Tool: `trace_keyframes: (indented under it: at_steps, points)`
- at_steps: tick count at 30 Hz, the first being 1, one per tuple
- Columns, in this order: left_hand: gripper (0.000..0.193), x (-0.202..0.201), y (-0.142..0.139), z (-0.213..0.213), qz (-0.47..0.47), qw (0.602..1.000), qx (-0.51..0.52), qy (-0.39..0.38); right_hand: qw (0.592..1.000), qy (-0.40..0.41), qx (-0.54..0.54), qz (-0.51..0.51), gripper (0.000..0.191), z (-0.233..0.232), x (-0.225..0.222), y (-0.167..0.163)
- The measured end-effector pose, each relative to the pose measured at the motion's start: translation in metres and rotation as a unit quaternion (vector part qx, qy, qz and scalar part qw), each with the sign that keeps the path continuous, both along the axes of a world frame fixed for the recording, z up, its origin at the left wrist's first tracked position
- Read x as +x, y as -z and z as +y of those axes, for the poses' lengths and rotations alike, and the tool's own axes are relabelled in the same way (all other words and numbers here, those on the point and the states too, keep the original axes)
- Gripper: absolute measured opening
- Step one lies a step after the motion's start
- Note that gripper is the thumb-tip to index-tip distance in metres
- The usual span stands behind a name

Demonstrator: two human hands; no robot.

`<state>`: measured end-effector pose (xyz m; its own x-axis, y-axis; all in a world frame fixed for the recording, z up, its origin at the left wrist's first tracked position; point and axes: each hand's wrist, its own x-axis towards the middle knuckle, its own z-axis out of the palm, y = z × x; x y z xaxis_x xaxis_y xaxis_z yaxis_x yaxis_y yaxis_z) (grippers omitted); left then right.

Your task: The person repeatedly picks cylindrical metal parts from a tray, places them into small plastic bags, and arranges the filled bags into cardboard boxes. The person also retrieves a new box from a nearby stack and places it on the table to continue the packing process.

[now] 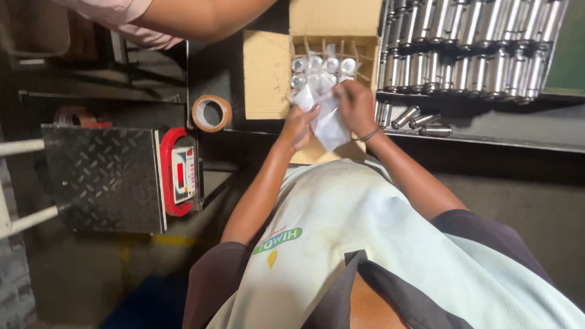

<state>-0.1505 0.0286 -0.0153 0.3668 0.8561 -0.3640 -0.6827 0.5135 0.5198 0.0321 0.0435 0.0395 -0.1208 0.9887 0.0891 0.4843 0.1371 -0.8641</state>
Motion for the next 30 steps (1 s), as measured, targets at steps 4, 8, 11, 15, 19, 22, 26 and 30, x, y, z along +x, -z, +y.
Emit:
trace_keyframes:
  at_steps: [4, 8, 11, 15, 19, 22, 26, 30]
  points:
    - [0.024, 0.006, -0.009, 0.039, 0.209, 0.976, 0.010, 0.067, 0.955, -0.022, -0.218, 0.199, 0.025, 0.005, 0.057, 0.024]
    - [0.017, 0.007, -0.018, 0.072, 0.191, 0.979, 0.060, 0.033, 0.938, 0.032, -0.222, 0.263, 0.018, 0.019, 0.096, 0.025]
    - [0.020, 0.016, -0.032, 0.074, 0.289, 0.939, 0.146, 0.119, 0.948, -0.019, -0.216, 0.233, 0.017, 0.016, 0.103, 0.008]
    - [0.018, 0.046, -0.067, 0.058, 0.504, 0.800, 0.296, 0.135, 0.980, -0.054, -0.009, -0.194, 0.029, -0.010, 0.086, -0.027]
    - [0.019, 0.057, -0.099, 0.046, 0.435, 0.845, 0.273, 0.150, 0.922, -0.151, -0.118, 0.335, 0.059, -0.018, 0.070, -0.046]
    - [0.021, 0.031, -0.111, 0.039, 0.512, 0.807, 0.273, 0.111, 0.989, 0.104, -0.091, 0.043, 0.055, 0.013, 0.081, -0.040]
    - [0.029, 0.004, -0.117, 0.029, 0.689, 0.650, 0.321, -0.002, 0.929, 0.198, -0.112, -0.293, 0.059, 0.084, 0.125, -0.015]
    - [0.031, 0.003, -0.117, 0.028, 0.619, 0.716, 0.323, 0.003, 0.902, 0.264, -0.091, -0.329, 0.050, 0.110, 0.156, -0.004]
